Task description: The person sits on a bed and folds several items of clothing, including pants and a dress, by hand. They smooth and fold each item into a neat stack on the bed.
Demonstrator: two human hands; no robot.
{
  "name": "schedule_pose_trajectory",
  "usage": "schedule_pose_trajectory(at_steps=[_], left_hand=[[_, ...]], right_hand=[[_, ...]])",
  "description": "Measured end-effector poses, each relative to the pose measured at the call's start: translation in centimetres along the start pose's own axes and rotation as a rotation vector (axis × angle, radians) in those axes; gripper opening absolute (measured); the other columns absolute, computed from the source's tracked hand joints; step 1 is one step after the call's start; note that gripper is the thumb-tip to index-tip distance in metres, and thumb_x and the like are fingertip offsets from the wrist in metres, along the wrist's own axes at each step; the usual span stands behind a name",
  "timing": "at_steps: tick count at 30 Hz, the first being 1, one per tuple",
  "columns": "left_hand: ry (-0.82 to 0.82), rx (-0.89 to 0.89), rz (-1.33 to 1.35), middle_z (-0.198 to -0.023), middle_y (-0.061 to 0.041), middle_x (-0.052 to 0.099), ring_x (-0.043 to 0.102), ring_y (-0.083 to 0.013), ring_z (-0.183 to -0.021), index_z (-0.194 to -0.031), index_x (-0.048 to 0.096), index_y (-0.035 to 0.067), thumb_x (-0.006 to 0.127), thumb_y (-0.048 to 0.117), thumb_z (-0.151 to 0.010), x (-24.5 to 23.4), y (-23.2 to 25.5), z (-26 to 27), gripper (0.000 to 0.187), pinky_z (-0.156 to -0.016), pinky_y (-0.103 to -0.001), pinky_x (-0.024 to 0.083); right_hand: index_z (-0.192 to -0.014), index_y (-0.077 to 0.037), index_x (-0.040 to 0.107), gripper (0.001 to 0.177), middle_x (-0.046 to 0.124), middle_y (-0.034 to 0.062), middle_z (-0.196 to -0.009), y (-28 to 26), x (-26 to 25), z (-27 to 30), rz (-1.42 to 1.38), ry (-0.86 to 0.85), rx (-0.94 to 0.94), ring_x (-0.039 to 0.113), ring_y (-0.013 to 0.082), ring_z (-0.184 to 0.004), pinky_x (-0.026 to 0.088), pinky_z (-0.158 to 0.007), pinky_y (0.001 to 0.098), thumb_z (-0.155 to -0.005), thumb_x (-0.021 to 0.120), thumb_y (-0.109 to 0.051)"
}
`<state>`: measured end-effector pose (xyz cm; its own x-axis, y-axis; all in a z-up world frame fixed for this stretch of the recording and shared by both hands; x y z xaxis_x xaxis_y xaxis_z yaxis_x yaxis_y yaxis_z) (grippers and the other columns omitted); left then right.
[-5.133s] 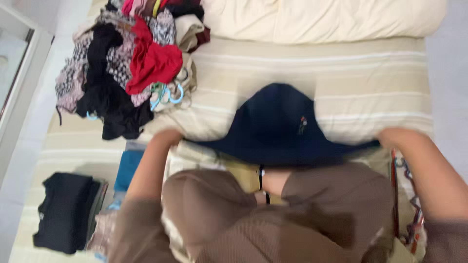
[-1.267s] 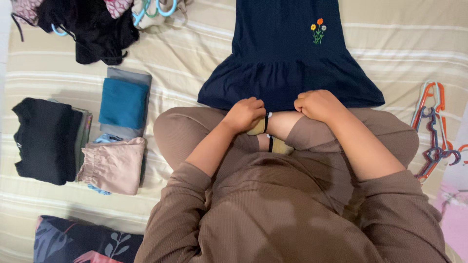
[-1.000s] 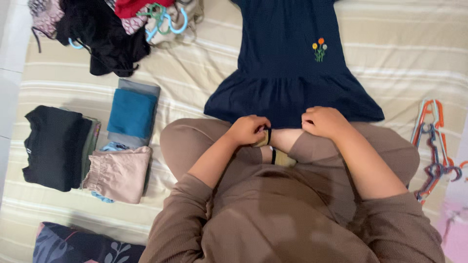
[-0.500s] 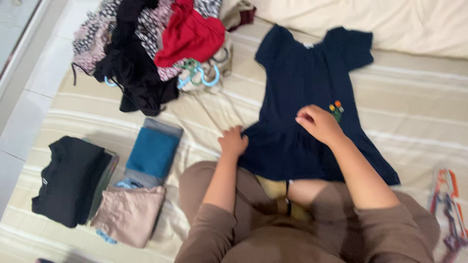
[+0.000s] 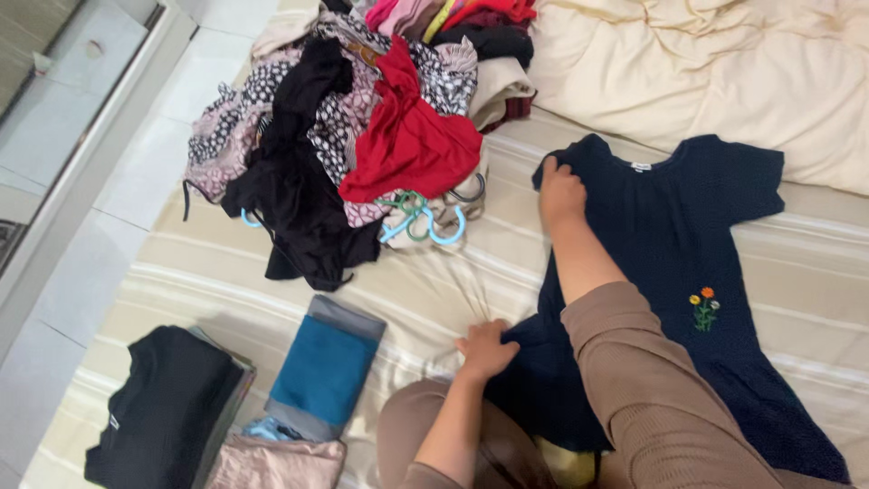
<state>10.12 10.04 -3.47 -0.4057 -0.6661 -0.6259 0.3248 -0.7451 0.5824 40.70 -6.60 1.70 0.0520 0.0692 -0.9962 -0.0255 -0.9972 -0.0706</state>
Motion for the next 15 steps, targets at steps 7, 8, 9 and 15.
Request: schedule_pose_trajectory(at_steps=[7, 8, 9, 15], left_hand=[[-0.034, -0.004, 0.011, -0.123, -0.007, 0.071, 0.051, -0.0336, -0.131, -0.111, 0.071, 0.02, 0.066, 0.035, -0.077, 0.1, -0.3, -1.0, 0.037, -0.108, -0.063, 0.026], [-0.032, -0.004, 0.012, -0.123, -0.007, 0.071, 0.051, -0.0332, -0.131, -0.11, 0.071, 0.02, 0.065, 0.035, -0.078, 0.1, -0.5, -1.0, 0.036, -0.108, -0.063, 0.026], [-0.02, -0.007, 0.001, -0.125, -0.006, 0.07, 0.05, -0.0327, -0.131, -0.112, 0.071, 0.022, 0.065, 0.035, -0.077, 0.2, -0.7, -1.1, 0.037, -0.107, -0.064, 0.026], [0.094, 0.07, -0.086, -0.125, -0.008, 0.07, 0.057, -0.0321, -0.124, -0.118, 0.07, 0.023, 0.063, 0.041, -0.079, 1.0, -1.2, -0.9, 0.043, -0.104, -0.064, 0.029]], right_hand=[[-0.122, -0.014, 0.068, 0.043, 0.056, 0.0347, -0.129, 17.4, 4.1, 4.3, -1.572, 0.193, 0.968, 0.047, 0.0549, -0.123, 0.042, -0.102, 0.0678, -0.106, 0.06, -0.053], [-0.13, -0.013, 0.061, 0.047, 0.053, 0.0272, -0.139, 19.5, 4.1, 6.3, -1.671, 0.235, 0.983, 0.046, 0.0477, -0.131, 0.046, -0.102, 0.0604, -0.103, 0.056, -0.05], [-0.139, -0.013, 0.054, 0.052, 0.051, 0.0196, -0.148, 21.8, 3.9, 8.6, -1.772, 0.284, 1.0, 0.045, 0.0405, -0.139, 0.051, -0.101, 0.0532, -0.1, 0.052, -0.048], [-0.149, -0.01, 0.049, 0.074, 0.049, 0.0099, -0.157, 26.8, -0.6, 15.5, -2.248, 0.115, 0.594, 0.046, 0.0286, -0.146, 0.036, -0.118, 0.0501, -0.094, 0.045, -0.06]])
Point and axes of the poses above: each hand's wrist, its own z-axis away from the middle knuckle, its own x-axis out of the palm, y = z × x, the point moved 7 cm from there along -z, towards the middle knuckle
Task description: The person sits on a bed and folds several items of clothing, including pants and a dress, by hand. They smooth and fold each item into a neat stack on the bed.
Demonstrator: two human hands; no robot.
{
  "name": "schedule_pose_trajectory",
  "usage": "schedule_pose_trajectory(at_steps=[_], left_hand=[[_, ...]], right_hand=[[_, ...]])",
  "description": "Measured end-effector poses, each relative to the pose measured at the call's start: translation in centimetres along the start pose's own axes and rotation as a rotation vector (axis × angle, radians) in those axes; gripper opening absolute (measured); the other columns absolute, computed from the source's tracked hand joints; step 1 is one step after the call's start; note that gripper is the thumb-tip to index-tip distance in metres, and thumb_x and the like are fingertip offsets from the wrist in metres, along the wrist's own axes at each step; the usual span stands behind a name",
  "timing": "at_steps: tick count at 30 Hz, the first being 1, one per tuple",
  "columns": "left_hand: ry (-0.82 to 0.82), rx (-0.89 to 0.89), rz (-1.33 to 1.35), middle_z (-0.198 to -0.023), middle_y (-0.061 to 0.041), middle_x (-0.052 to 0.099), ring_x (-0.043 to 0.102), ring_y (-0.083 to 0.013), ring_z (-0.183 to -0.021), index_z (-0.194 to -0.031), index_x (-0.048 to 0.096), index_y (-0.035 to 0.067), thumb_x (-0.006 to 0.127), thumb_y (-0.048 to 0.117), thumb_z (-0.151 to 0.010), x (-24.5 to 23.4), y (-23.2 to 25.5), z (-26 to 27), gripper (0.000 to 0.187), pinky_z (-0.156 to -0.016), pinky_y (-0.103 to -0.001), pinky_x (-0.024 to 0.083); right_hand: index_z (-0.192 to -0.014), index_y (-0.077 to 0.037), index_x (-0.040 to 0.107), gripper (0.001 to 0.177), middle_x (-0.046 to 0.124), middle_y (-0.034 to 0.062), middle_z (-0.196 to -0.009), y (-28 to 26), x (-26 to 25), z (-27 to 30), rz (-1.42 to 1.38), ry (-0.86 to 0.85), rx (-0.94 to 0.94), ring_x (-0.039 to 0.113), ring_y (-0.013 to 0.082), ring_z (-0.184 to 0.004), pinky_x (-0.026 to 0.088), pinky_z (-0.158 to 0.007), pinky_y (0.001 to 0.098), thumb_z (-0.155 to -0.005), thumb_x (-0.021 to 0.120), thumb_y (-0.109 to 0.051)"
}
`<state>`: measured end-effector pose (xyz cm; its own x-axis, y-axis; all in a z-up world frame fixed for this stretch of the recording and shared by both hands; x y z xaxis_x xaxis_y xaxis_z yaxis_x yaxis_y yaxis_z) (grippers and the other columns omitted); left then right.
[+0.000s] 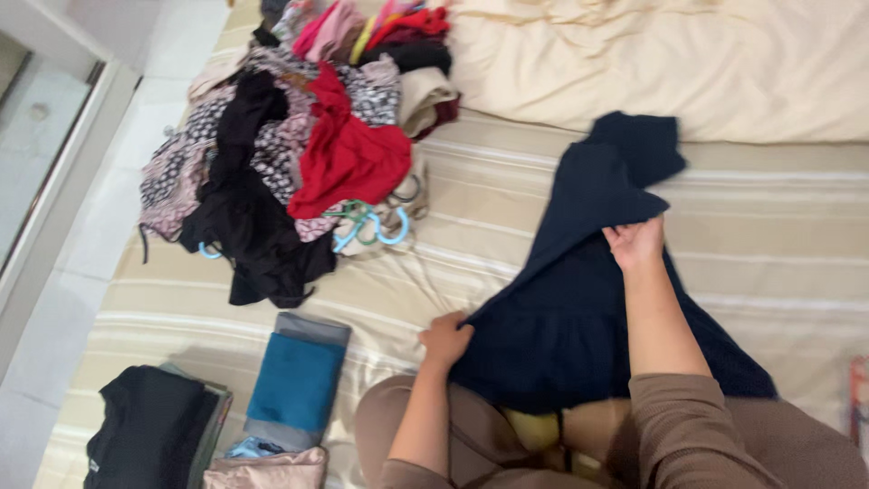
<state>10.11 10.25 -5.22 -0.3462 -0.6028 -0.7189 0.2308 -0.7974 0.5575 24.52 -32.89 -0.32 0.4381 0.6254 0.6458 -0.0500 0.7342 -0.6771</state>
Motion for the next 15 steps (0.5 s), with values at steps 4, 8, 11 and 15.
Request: schedule_pose_trajectory(at_steps=[4, 8, 11, 15], left_hand=[[0.019, 0.001, -0.092, -0.111, -0.01, 0.076, 0.068, -0.0329, -0.111, -0.122, 0.067, 0.023, 0.059, 0.04, -0.083, -0.3, 0.1, 1.2, 0.044, -0.106, -0.062, 0.03], [0.095, 0.022, -0.181, -0.113, -0.011, 0.074, 0.067, -0.0313, -0.111, -0.128, 0.063, 0.019, 0.062, 0.038, -0.085, -1.3, 1.2, 3.2, 0.047, -0.106, -0.065, 0.027], [0.293, 0.091, -0.252, -0.12, -0.005, 0.072, 0.064, -0.0284, -0.113, -0.117, 0.067, 0.019, 0.067, 0.033, -0.08, -2.9, 3.2, 5.2, 0.04, -0.105, -0.061, 0.031], [0.278, 0.106, -0.313, -0.122, -0.004, 0.07, 0.062, -0.027, -0.114, -0.122, 0.065, 0.019, 0.068, 0.035, -0.085, -3.5, 5.0, 6.7, 0.04, -0.107, -0.061, 0.031]], right_hand=[[-0.139, -0.01, 0.052, 0.061, 0.057, 0.0127, -0.142, -3.8, -2.2, 2.2, 0.018, 0.054, -0.027, 0.052, 0.0312, -0.132, 0.042, -0.109, 0.0504, -0.099, 0.043, -0.055], [-0.125, -0.011, 0.054, 0.032, 0.058, 0.0083, -0.115, -5.8, -7.4, 5.1, 0.366, 0.281, -0.068, 0.062, 0.0275, -0.107, 0.061, -0.088, 0.045, -0.099, 0.06, -0.03], [-0.118, -0.009, 0.057, 0.028, 0.064, 0.008, -0.102, -5.9, -10.9, 7.3, 0.567, 0.406, -0.035, 0.068, 0.0266, -0.091, 0.064, -0.074, 0.0385, -0.1, 0.066, -0.029], [-0.109, -0.008, 0.069, 0.028, 0.069, 0.0036, -0.093, -7.0, -9.6, 9.0, 1.036, 0.294, -0.315, 0.069, 0.0249, -0.082, 0.059, -0.068, 0.0407, -0.091, 0.073, -0.028]])
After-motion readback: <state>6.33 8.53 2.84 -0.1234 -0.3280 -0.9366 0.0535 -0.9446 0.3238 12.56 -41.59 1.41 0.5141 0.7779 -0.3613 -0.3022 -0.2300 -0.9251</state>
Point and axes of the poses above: each hand's wrist, its own z-axis away from the middle knuckle, its own x-axis out of the palm, y = z × x, the point moved 7 cm from there along -z, towards the middle knuckle
